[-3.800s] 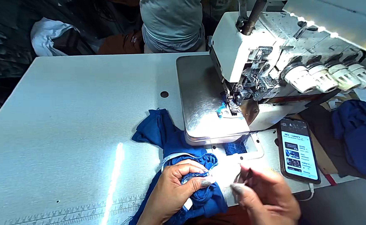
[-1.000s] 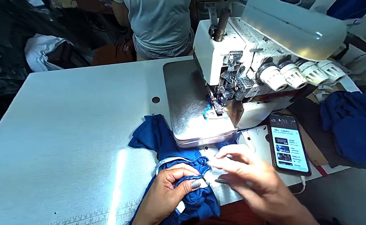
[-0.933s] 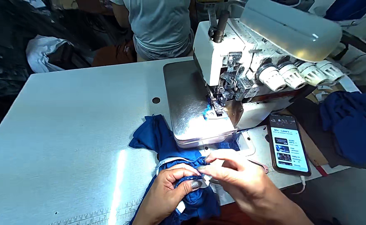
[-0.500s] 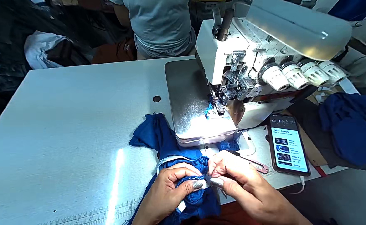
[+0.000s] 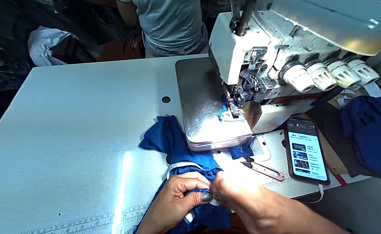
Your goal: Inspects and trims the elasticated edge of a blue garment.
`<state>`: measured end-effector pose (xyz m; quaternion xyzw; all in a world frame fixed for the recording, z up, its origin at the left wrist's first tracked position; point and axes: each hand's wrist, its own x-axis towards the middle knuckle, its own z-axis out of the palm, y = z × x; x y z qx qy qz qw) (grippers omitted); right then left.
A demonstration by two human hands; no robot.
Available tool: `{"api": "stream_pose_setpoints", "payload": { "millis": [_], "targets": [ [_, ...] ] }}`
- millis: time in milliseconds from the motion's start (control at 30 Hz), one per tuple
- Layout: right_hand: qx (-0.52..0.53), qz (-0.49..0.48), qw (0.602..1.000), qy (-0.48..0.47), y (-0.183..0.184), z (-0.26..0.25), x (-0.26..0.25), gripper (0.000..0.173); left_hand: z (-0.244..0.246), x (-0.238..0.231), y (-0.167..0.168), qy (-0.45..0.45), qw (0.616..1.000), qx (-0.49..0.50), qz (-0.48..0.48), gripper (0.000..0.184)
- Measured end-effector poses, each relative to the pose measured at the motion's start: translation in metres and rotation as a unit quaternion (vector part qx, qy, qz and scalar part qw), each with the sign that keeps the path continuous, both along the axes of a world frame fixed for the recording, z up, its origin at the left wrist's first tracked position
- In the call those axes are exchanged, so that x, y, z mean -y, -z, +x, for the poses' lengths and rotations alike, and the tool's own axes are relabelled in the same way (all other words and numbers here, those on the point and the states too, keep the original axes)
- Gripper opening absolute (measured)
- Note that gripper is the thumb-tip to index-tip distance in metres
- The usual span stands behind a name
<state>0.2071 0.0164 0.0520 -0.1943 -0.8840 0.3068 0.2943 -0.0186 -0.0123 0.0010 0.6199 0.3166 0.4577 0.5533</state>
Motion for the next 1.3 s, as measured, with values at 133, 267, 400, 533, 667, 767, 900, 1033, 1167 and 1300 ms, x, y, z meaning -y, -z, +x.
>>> {"api": "stream_pose_setpoints", "payload": {
  "millis": [133, 267, 400, 533, 667, 767, 900, 1033, 1167, 1300],
  "targets": [
    [0.234, 0.122, 0.957, 0.124, -0.034, 0.05, -0.023, 0.018, -0.017, 0.005, 0.0, -0.04, 0.999, 0.002, -0.007, 0.02],
    [0.256, 0.272, 0.891, 0.26, -0.033, 0.063, -0.026, 0.017, -0.005, 0.005, -0.018, -0.087, 0.995, -0.022, -0.045, 0.016],
    [0.266, 0.208, 0.877, 0.343, -0.036, 0.106, -0.032, 0.023, -0.018, 0.007, -0.003, -0.082, 0.996, -0.014, -0.032, 0.014],
    [0.287, 0.16, 0.864, 0.381, -0.059, 0.127, -0.028, 0.027, -0.014, 0.005, 0.001, -0.096, 0.995, -0.018, -0.011, 0.011],
    [0.118, 0.061, 0.964, 0.231, -0.037, 0.067, -0.007, 0.034, -0.011, 0.002, 0.0, -0.084, 0.996, -0.032, 0.008, 0.012],
    [0.031, -0.025, 0.987, 0.157, -0.011, 0.018, -0.001, 0.044, -0.011, 0.004, -0.001, -0.085, 0.996, -0.036, 0.008, 0.011],
    [0.036, -0.082, 0.99, 0.111, 0.006, -0.006, -0.004, 0.024, -0.013, 0.005, 0.0, -0.084, 0.995, -0.041, 0.026, 0.011],
    [0.008, -0.155, 0.982, 0.103, 0.003, 0.001, -0.008, 0.022, -0.012, 0.005, 0.0, -0.082, 0.996, -0.04, 0.018, 0.01],
    [-0.038, -0.214, 0.973, 0.077, -0.001, 0.005, -0.004, 0.024, -0.012, 0.003, 0.001, -0.064, 0.997, -0.037, 0.014, 0.01],
    [-0.152, -0.393, 0.903, -0.083, -0.01, -0.008, 0.004, 0.018, -0.01, 0.001, -0.001, -0.031, 0.998, -0.033, 0.035, 0.014]
  ]
}}
